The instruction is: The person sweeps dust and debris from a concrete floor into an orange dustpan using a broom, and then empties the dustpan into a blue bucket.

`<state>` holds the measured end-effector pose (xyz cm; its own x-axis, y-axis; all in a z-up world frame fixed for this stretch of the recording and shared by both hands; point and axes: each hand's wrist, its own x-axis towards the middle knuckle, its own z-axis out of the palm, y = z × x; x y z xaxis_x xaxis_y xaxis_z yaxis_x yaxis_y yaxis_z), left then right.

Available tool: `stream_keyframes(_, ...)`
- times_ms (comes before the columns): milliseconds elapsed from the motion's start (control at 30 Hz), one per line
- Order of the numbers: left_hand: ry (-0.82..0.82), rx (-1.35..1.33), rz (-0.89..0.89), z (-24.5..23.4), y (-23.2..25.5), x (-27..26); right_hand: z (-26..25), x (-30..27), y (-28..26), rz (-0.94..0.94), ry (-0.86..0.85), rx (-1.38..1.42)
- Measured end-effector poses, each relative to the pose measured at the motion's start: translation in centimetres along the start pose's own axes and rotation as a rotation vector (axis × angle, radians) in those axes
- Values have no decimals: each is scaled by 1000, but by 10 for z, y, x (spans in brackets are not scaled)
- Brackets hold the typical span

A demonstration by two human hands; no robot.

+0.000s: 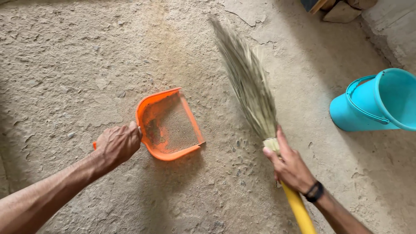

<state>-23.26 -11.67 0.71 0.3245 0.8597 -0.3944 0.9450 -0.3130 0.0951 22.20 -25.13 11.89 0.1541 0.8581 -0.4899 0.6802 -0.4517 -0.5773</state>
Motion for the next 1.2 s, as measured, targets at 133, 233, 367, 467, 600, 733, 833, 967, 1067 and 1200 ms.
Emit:
stream_keyframes(133, -14, 12, -1, 10, -3, 4, 47, 5, 10, 100, -161, 100)
stream_keyframes(233, -36, 37, 6, 12, -4, 3, 71, -15, 6, 84, -324, 136)
stream_keyframes(367, 12, 37, 26, 10, -10, 2, 62, -39, 16, 57, -440, 342)
stream_keyframes(467, 65, -2, 68, 12, -17, 3, 32, -47, 33, -3, -414, 567)
stream_keyframes(600, 212, -200, 96, -7, -9, 4, -21, -44, 47, -224, -199, 738)
stream_keyframes(733, 305, -328, 127, -31, 25, 29, -56, -45, 41, -168, 20, 703)
stream_keyframes(833, 352, -398, 142, -48, 56, 56, -67, -48, 46, -56, 121, 721)
stream_keyframes(967, 496, -422, 212, -74, 105, 91, -70, -57, 62, 112, 153, 744)
stream_keyframes(1067, 526, -393, 272, -108, 148, 118, -69, -66, 84, 234, 151, 748)
stream_keyframes(1200, 542, -322, 392, -151, 223, 162, -69, -88, 127, 349, 81, 809)
